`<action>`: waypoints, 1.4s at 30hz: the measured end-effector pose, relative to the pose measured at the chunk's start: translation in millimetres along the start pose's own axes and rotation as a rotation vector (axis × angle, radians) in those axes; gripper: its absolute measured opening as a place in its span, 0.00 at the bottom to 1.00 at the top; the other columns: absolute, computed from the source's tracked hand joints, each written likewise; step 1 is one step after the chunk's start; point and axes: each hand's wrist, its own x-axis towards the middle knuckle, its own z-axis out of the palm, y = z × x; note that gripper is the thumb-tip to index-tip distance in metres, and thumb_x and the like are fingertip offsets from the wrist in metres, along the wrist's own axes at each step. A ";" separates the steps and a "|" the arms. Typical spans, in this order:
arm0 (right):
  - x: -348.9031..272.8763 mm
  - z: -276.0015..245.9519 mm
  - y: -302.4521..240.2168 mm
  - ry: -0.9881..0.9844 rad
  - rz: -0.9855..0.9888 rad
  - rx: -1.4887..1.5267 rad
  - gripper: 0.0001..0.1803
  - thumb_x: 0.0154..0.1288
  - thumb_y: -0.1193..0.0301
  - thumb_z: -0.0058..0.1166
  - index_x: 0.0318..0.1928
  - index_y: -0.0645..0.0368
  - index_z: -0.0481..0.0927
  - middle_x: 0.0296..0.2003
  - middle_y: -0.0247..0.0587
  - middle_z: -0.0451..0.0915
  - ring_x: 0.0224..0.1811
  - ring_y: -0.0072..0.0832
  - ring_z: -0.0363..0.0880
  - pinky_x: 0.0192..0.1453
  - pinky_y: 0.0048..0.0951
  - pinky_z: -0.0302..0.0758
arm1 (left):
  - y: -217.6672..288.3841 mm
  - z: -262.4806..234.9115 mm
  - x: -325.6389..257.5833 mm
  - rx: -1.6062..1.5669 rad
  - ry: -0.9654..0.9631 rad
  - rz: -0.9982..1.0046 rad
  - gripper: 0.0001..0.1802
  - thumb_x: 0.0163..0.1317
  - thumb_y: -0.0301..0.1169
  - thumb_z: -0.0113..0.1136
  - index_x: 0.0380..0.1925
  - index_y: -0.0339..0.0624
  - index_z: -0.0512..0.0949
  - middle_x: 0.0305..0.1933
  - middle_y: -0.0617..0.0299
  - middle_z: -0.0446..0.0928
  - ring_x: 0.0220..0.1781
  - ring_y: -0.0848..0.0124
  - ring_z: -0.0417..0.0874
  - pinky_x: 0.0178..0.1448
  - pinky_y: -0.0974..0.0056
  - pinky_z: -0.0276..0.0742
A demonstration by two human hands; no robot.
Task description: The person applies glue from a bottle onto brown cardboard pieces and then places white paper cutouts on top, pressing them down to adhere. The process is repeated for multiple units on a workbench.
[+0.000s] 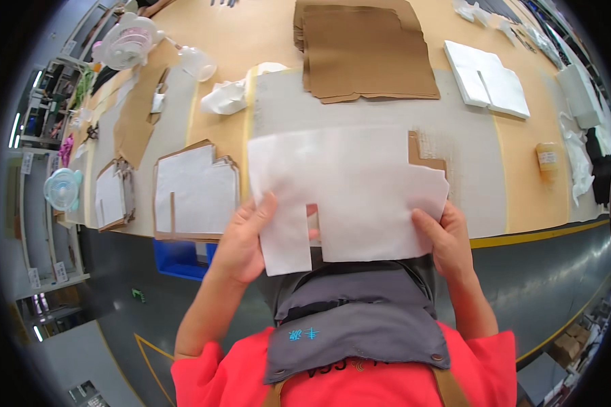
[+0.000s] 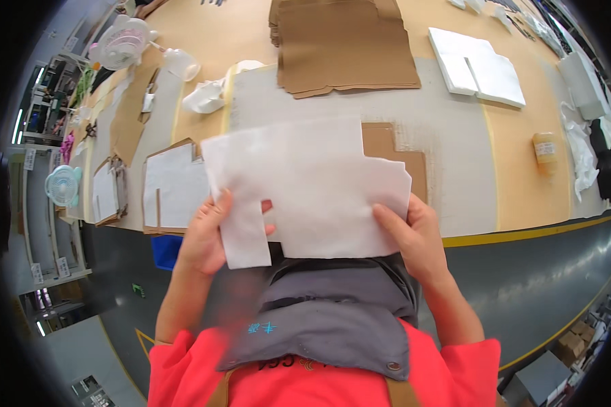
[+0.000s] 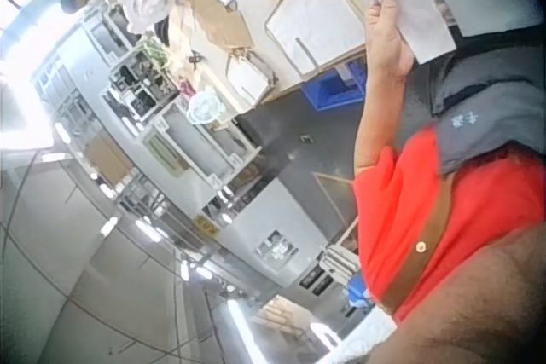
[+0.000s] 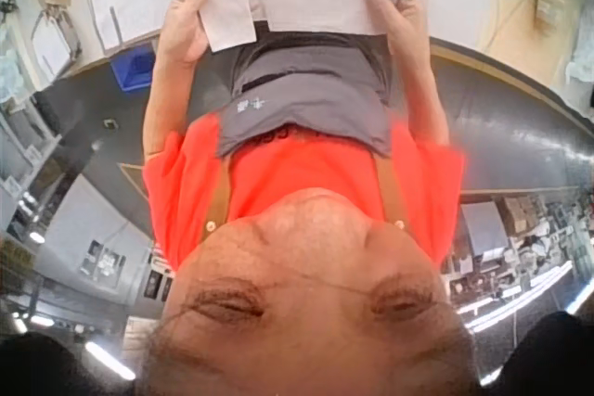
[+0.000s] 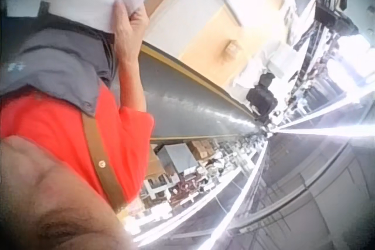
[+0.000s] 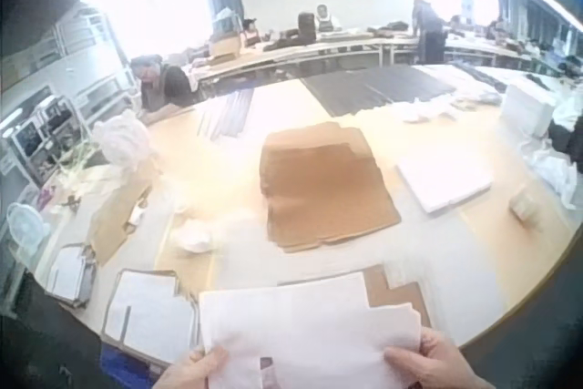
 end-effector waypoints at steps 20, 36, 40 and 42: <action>-7.4 -35.3 -8.4 0.161 0.074 -0.003 0.20 0.69 0.73 0.62 0.58 0.69 0.77 0.49 0.41 0.84 0.49 0.23 0.81 0.56 0.27 0.76 | -19.9 22.8 40.7 -0.235 -0.091 -0.122 0.24 0.79 0.40 0.45 0.66 0.35 0.66 0.62 0.48 0.76 0.59 0.55 0.83 0.62 0.48 0.81; -11.2 -19.6 -5.7 0.040 0.164 -0.214 0.16 0.64 0.73 0.66 0.50 0.68 0.82 0.41 0.38 0.85 0.42 0.22 0.82 0.47 0.26 0.79 | -46.7 0.1 40.6 -0.254 -0.046 -0.216 0.23 0.77 0.36 0.51 0.67 0.40 0.65 0.61 0.53 0.76 0.58 0.60 0.83 0.59 0.50 0.83; -17.0 -15.7 -14.2 0.092 0.109 -0.276 0.16 0.64 0.74 0.66 0.50 0.68 0.82 0.41 0.38 0.85 0.42 0.22 0.82 0.48 0.25 0.78 | -47.2 -5.2 36.5 -0.463 -0.169 -0.281 0.22 0.76 0.34 0.51 0.65 0.35 0.68 0.62 0.51 0.76 0.61 0.58 0.81 0.62 0.44 0.82; -21.9 -14.8 -23.8 0.126 0.084 -0.284 0.16 0.64 0.74 0.66 0.50 0.68 0.82 0.41 0.37 0.85 0.42 0.21 0.82 0.48 0.25 0.78 | -33.7 10.2 23.5 -0.378 -0.143 -0.224 0.21 0.77 0.34 0.51 0.64 0.36 0.69 0.61 0.51 0.77 0.61 0.58 0.81 0.63 0.42 0.81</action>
